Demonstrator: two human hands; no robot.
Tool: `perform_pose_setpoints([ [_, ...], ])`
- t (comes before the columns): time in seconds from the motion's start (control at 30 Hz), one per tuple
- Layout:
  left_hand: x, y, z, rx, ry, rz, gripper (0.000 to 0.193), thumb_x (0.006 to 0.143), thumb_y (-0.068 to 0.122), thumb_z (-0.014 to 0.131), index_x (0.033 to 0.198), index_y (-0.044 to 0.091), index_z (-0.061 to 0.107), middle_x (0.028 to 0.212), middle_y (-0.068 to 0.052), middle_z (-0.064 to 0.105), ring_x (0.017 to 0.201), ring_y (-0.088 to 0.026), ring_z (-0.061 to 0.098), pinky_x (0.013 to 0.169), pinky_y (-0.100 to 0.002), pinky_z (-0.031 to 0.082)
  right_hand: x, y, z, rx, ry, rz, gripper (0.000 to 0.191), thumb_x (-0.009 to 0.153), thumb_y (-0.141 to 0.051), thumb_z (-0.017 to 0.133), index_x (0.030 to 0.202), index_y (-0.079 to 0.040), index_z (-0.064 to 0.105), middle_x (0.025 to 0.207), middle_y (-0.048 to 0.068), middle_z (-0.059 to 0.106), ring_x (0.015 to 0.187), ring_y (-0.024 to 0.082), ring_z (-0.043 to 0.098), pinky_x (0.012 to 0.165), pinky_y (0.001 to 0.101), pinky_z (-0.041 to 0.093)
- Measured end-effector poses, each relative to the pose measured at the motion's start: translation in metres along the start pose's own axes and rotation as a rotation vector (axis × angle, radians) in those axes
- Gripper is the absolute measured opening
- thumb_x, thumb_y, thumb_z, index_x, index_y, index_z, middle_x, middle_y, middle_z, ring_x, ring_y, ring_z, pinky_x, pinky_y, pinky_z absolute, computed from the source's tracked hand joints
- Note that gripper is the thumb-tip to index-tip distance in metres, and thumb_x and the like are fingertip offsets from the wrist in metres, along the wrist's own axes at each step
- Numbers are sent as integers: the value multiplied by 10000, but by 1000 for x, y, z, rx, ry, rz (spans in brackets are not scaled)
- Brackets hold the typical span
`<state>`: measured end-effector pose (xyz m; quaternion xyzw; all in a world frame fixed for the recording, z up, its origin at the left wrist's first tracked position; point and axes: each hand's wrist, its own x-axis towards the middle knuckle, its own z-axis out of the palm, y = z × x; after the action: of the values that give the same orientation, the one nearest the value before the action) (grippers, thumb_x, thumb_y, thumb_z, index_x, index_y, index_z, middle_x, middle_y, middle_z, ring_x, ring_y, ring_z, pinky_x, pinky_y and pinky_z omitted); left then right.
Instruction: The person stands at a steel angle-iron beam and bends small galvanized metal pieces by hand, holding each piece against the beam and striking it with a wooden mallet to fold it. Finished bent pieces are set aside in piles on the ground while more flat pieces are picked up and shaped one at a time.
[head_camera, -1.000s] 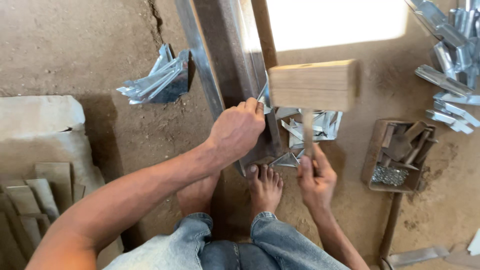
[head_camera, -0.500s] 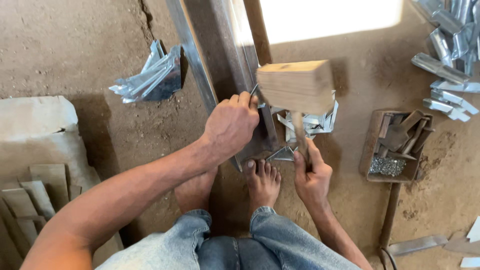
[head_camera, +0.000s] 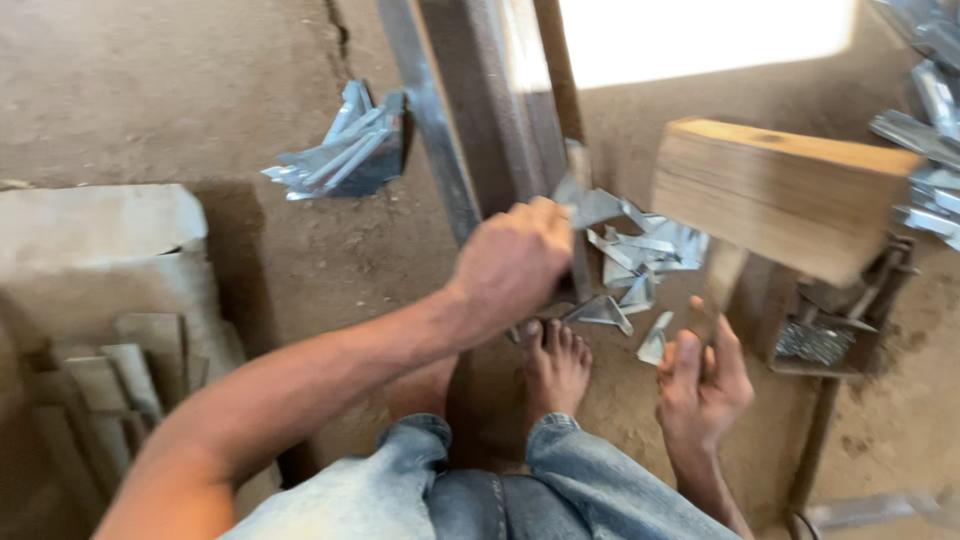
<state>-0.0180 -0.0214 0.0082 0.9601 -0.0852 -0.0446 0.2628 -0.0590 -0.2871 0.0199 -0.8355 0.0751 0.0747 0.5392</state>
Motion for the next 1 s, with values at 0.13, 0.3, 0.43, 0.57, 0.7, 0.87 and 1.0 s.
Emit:
perform_pose_setpoints([
  [0.13,-17,7,-33,-287,478,187,323,830,99,684,1153,100,677,1117,-181,672,995,-311,672,858,-393,563,-17,-3,-2,146,-75,-122,359,1124,-115,555,1462,7,549,783,-2,595,580,18,504,544,202,399],
  [0.3,-62,-92,-40,16,492,-378,312,845,38,667,1151,63,612,1066,-161,647,1009,-332,600,879,-456,477,-23,21,13,-86,-207,-17,383,1056,-79,613,1427,12,589,768,8,589,626,38,490,550,199,392],
  [0.43,-73,-138,7,351,355,-451,385,744,0,641,1124,3,582,1029,-193,636,973,-357,576,813,-461,452,-14,38,33,-152,-304,70,422,1026,-68,632,1440,-4,591,776,-7,571,657,41,478,558,201,409],
  [0.57,-71,-142,30,300,352,-544,341,795,8,656,1120,3,556,1015,-182,615,993,-354,581,851,-479,468,-4,30,28,-55,-265,238,477,998,-65,636,1469,-23,570,735,-9,565,586,46,480,500,210,395],
  [0.7,-58,-142,19,249,315,-599,357,724,0,658,1070,-11,569,987,-195,618,967,-372,585,775,-494,474,-2,17,16,-80,-294,32,466,1005,-46,629,1456,34,546,791,14,613,624,48,527,532,209,432],
  [0.87,-43,-137,-8,218,186,-634,305,729,-7,669,1020,-48,589,971,-218,602,911,-347,590,676,-476,500,-3,2,23,-64,-285,22,472,1003,-36,635,1457,51,546,799,37,609,616,58,521,534,219,441],
  [1.0,-61,-121,-39,-343,199,-597,332,816,104,784,1066,3,591,936,-133,671,851,-276,650,700,-423,513,-6,-29,12,6,-323,20,477,1028,-68,601,1481,37,493,824,55,626,640,72,542,549,222,460],
])
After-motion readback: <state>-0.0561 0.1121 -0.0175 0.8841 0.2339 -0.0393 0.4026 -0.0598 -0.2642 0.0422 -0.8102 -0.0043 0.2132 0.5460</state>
